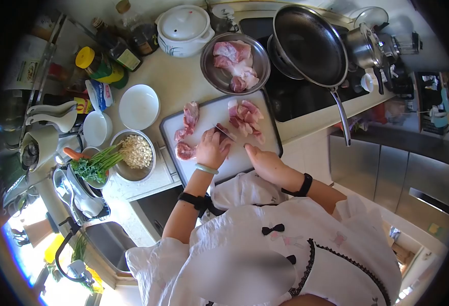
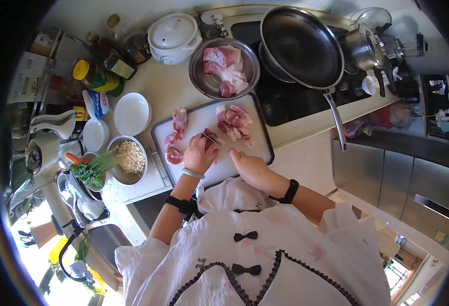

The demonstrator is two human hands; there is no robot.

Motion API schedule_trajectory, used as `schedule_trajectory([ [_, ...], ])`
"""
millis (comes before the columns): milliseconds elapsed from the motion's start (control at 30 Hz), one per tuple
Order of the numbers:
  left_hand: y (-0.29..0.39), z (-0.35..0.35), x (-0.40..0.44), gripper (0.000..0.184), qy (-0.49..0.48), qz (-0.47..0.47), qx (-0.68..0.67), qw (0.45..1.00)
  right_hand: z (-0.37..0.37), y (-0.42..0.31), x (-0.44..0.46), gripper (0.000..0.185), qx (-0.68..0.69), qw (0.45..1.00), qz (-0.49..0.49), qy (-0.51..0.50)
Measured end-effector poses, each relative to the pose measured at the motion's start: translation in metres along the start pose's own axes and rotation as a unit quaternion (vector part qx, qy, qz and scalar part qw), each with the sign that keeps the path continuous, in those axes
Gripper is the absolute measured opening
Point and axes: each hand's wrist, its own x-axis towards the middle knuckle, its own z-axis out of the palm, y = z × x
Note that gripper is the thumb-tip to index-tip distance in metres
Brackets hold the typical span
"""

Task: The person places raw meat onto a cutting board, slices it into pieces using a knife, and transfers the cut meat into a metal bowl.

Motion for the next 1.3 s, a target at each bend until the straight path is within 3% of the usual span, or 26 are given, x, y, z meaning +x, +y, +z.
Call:
schedule_trajectory([
  [133,0.001,-0.001,0.001,0.036,0.013,0.018,0.011,1.000,0.010,-0.002,0.003,0.039,0.030,0.998,0.052,-0.024],
  [333,-0.001,0.002,0.007,0.033,0.000,0.037,0.034,0.999,0.019,-0.013,0.078,0.038,0.042,0.993,0.000,0.114],
  [433,0.001,0.000,0.007,0.030,-0.009,0.028,0.045,0.999,0.020,-0.010,0.072,0.036,0.037,0.996,0.034,0.078],
  [533,0.003,-0.002,0.006,0.028,-0.015,0.018,0.040,0.999,0.023,-0.002,0.028,0.033,0.050,0.996,0.076,-0.020],
  [700,0.001,-0.002,0.006,0.028,-0.012,0.027,0.044,0.999,0.036,0.002,0.026,0.034,0.039,0.997,0.045,0.042],
  [767,-0.002,0.002,0.008,0.028,-0.021,0.030,0.037,0.999,0.045,0.002,0.066,0.034,0.038,0.989,-0.001,0.140],
  [1000,-0.001,0.003,0.010,0.027,-0.003,0.052,0.068,0.996,0.037,-0.001,0.085,0.025,0.053,0.984,-0.004,0.169],
  [1133,-0.006,0.009,0.012,0.033,0.013,0.029,0.085,0.996,0.022,0.016,0.027,0.025,0.028,0.995,0.039,0.090],
  [1300,0.002,0.005,0.013,0.022,-0.018,-0.038,0.041,0.998,0.012,0.038,0.017,0.027,0.049,0.992,0.113,0.032],
])
